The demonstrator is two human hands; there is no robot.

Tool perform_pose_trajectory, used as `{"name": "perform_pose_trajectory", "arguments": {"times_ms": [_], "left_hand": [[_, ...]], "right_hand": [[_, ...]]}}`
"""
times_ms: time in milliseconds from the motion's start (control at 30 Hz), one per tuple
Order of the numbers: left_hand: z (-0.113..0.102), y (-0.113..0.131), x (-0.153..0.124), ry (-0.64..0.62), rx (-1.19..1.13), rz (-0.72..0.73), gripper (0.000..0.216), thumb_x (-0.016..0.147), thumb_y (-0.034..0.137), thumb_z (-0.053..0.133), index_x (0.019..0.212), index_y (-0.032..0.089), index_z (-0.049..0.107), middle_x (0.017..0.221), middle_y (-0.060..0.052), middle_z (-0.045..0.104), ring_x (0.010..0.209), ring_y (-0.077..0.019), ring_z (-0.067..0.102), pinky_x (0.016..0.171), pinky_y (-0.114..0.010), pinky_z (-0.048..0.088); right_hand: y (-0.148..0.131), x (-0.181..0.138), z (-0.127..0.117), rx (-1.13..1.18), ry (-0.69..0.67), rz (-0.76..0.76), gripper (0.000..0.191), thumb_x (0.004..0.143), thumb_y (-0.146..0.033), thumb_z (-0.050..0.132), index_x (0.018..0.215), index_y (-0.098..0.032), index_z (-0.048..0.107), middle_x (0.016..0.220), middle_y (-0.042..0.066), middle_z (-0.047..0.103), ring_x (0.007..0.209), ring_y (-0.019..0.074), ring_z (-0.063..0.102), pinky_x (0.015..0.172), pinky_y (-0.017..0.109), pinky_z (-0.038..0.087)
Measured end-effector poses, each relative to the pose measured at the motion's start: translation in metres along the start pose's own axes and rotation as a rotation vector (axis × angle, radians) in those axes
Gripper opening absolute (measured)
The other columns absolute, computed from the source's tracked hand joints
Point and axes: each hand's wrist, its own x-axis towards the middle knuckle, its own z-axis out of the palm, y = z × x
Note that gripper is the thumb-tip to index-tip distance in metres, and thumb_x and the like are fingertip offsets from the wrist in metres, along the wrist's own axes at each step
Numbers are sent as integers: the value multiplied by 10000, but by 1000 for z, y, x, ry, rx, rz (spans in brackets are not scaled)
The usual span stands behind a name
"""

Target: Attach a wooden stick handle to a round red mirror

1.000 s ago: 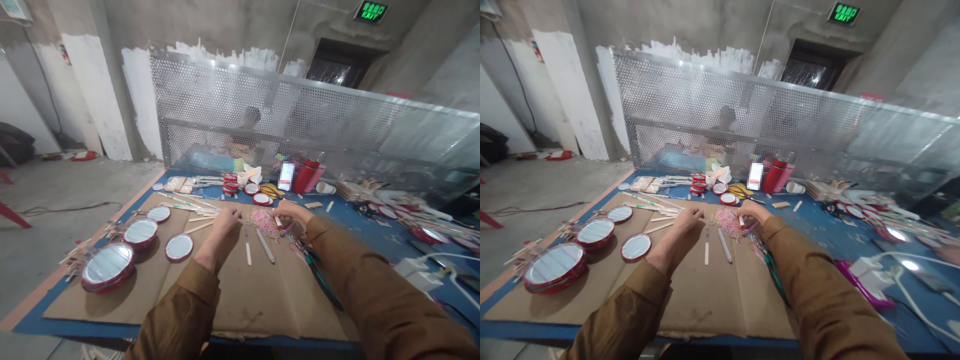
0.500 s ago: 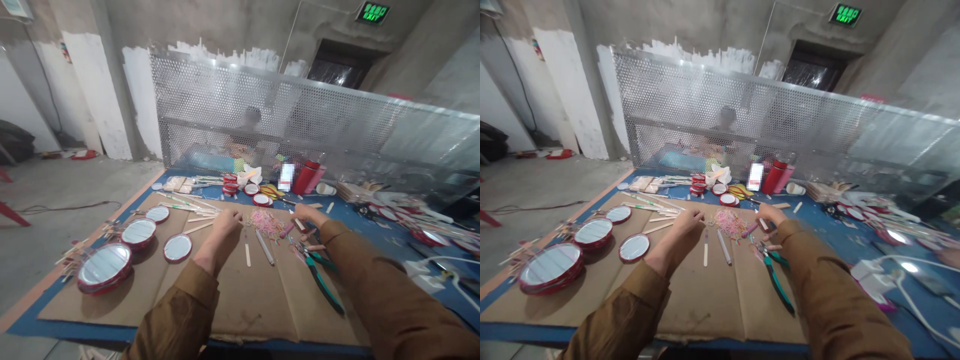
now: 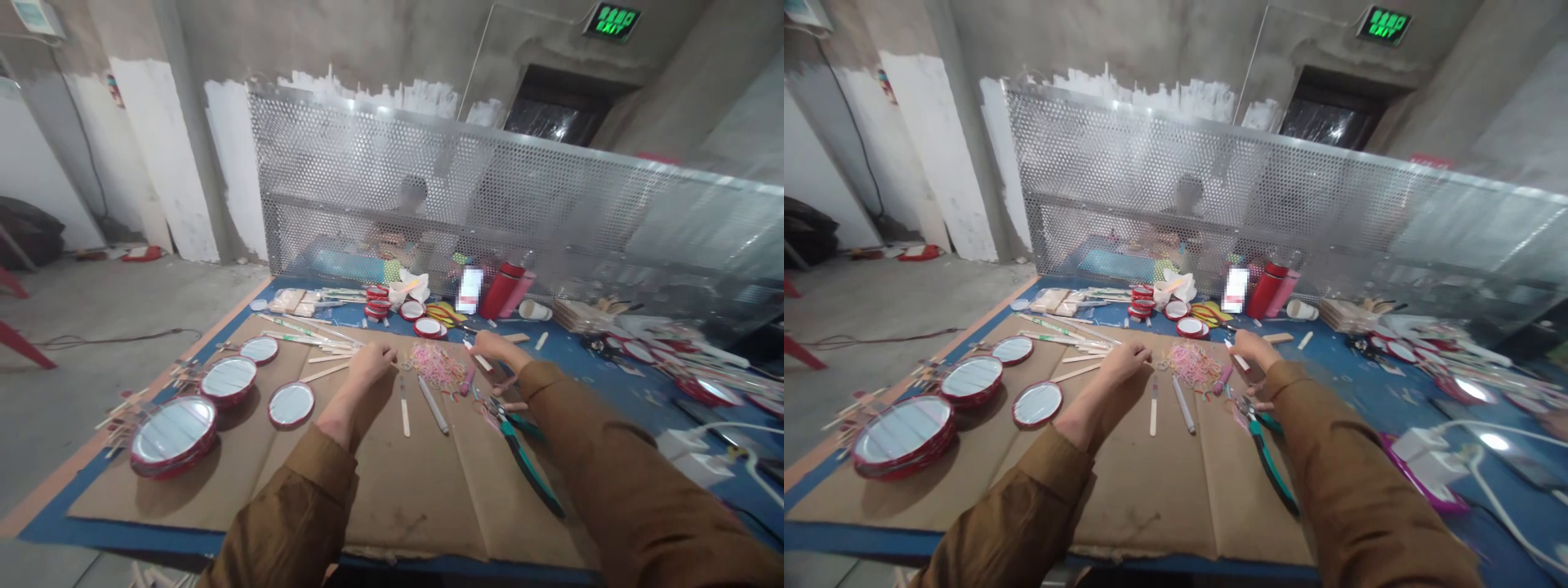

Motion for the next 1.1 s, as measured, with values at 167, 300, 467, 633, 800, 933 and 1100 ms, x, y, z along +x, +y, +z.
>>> {"name": "perform_pose_trajectory", "arguments": {"times_ms": [167,300,467,633,800,933,1100], "left_hand": [[2,-1,1,5,4,8,302,896,307,482,891,224,772,972,-77,760,899,-209,662,748,-266,443],[1,-1,0,0,0,5,289,893,309,493,876,225,768,957,-73,761,892,-209,662,745,-269,440],[0,1,-2,-8,0,-8,291,898,307,493,892,222,771,1008,-72,763,924,-212,669,759,-268,444],[0,1,-1,-12,16,-4,304,905,320,488,902,232,779,1017,-80,762,940,-215,679,772,-267,457],[0,1,-1,-23,33,-8,314,903,313,476,915,230,778,1012,-86,763,929,-219,681,752,-272,453],[0,1,-1,-24,41,-7,317,906,315,473,919,224,776,1016,-86,761,932,-217,677,751,-271,448],[2,-1,1,-11,33,6,304,897,315,484,903,225,774,1001,-83,758,910,-211,668,745,-273,447]], "right_hand": [[-4,-9,0,106,-8,-99,118,817,-186,700,713,-132,713,713,48,717,697,151,684,623,204,477],[3,-14,-5,150,35,-108,233,795,-158,673,566,-142,631,559,22,638,588,127,621,578,200,441],[3,-17,0,176,97,-97,379,796,-303,710,488,-162,542,515,38,603,558,143,606,555,217,432],[-4,-14,6,187,102,-108,343,817,-358,695,568,-147,588,570,47,643,549,127,599,524,198,434],[-6,-8,6,147,64,-127,129,740,-221,746,683,-139,665,628,15,662,589,127,623,538,185,454],[0,-6,5,71,71,-128,34,720,-114,705,747,-135,703,695,26,687,649,146,651,574,195,466],[6,-4,6,-59,159,-139,294,725,-90,689,1013,-144,712,1001,99,737,918,212,679,715,234,472]]}}
